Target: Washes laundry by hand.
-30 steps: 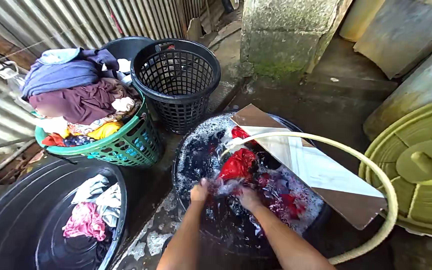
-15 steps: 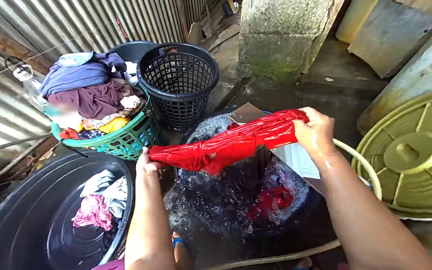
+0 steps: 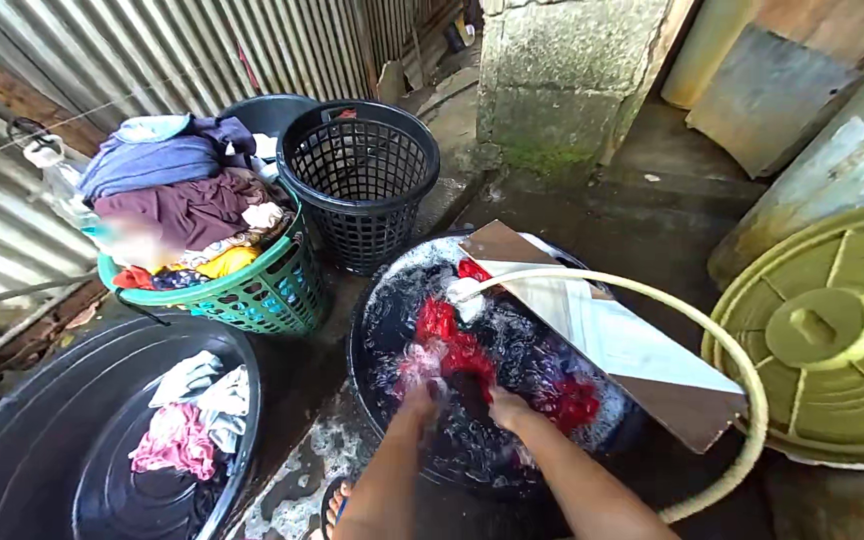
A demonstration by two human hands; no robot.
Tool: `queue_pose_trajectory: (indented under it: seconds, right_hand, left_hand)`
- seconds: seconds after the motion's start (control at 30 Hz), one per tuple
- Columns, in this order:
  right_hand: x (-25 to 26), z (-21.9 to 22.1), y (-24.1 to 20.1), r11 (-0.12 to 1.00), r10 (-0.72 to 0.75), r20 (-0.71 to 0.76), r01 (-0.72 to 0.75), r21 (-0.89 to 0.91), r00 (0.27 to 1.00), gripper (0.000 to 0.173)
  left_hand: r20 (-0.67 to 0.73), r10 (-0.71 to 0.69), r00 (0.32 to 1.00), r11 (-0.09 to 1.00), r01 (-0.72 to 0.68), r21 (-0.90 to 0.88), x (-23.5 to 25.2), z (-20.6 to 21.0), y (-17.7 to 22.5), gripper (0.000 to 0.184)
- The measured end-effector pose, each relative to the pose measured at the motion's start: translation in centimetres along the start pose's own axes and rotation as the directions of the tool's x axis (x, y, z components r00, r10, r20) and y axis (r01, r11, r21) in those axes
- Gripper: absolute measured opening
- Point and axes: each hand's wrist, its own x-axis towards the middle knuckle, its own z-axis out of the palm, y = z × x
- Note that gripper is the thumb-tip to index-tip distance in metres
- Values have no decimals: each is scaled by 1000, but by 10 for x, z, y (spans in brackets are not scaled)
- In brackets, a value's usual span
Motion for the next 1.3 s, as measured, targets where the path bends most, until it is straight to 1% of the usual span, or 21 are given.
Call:
queue_pose_trajectory:
  seconds: [0.03, 0.1, 0.17, 0.23, 0.3, 0.37, 0.47, 0.5, 0.53, 0.6, 0.67, 0.7, 0.77, 0.8, 0.83, 0.9, 1.0, 1.07, 1.1, 1.2, 1.3]
  right_hand:
    - [-3, -5, -6, 1000, 12, 35, -12, -20, 999, 56]
    - [-27, -41, -32, 993, -47, 0, 47, 106, 999, 52]
    - [-76, -98, -73, 939, -152, -149, 190, 287, 977, 50]
    - [-124, -153, -109, 843, -287, -318, 396, 364, 903, 45]
    - [-177, -201, -142, 736, -399, -499, 593, 325, 769, 37]
    - [-233, -238, -168, 526, -415, -676, 767, 367, 609, 24]
    - [-265, -277, -171, 46, -282, -879, 921, 387, 384, 19]
    - [-254, -279, -161, 14, -189, -911, 928, 372, 368, 25]
    - [-234, -268, -146, 97, -118, -893, 900, 424, 433, 38]
    - [-175, -216, -117, 256, -108, -694, 694, 672, 712, 72]
    - [-117, -158, -94, 227, -137, -488, 507, 832, 862, 79]
    - [-99, -140, -87, 169, -126, -446, 462, 870, 886, 71]
    - [-98, -120, -86, 49, -34, -451, 452, 891, 892, 47]
    - [-109, -116, -89, 28, -3, -478, 478, 878, 878, 41]
    - [-116, -110, -97, 23, 53, -522, 521, 853, 851, 34]
    - [-121, -98, -98, 58, 58, -568, 565, 823, 821, 36]
    - [-96, -109, -93, 193, -1, -554, 543, 817, 833, 40]
    - [-98, -121, -88, 330, 43, -520, 479, 813, 853, 43]
    - [-106, -128, -82, 370, 49, -520, 468, 803, 853, 45]
    - [-132, -151, -55, 456, 64, -659, 565, 687, 750, 47]
    - [-142, -172, -23, 567, 87, -782, 615, 549, 618, 49]
  left_hand:
    - [36, -25, 999, 998, 23, 59, -7, -3, 6, 64]
    - [8, 4, 1000, 999, -4, 49, -19, -20, 22, 77]
    - [-162, 174, 971, 956, -206, -207, -26, -32, 38, 109]
    - [-349, 336, 875, 669, -482, -566, -19, -30, 44, 115]
    - [-515, 252, 820, 449, -570, -688, -2, -19, 35, 94]
    - [-570, 89, 817, 400, -553, -731, 12, -10, 23, 82]
    - [-447, -57, 893, 128, -438, -890, -19, -33, 53, 56]
    - [-414, -71, 907, -6, -416, -910, -35, -46, 69, 57]
    - [-420, -34, 907, -121, -421, -899, -48, -56, 81, 55]
    - [-519, 37, 854, -252, -495, -832, -68, -67, 104, 39]
    - [-644, 37, 764, -161, -631, -759, -83, -65, 127, 51]
    - [-717, 53, 695, -10, -718, -696, -88, -59, 136, 66]
    - [-870, 122, 477, 331, -846, -418, -91, -38, 148, 70]
    - [-905, 149, 399, 458, -839, -294, -92, -31, 152, 61]
    - [-912, 158, 378, 549, -801, -238, -92, -30, 156, 54]
    - [-890, 117, 441, 645, -715, -270, -90, -40, 159, 51]
    - [-855, 43, 517, 613, -690, -386, -72, -59, 156, 66]
    - [-833, 87, 546, 660, -658, -362, -62, -73, 145, 49]
    - [-778, 123, 615, 716, -598, -359, -59, -84, 134, 46]
    - [-542, 147, 827, 863, -375, -338, -62, -119, 102, 56]
    - [-371, 223, 902, 862, -360, -358, -89, -155, 70, 51]
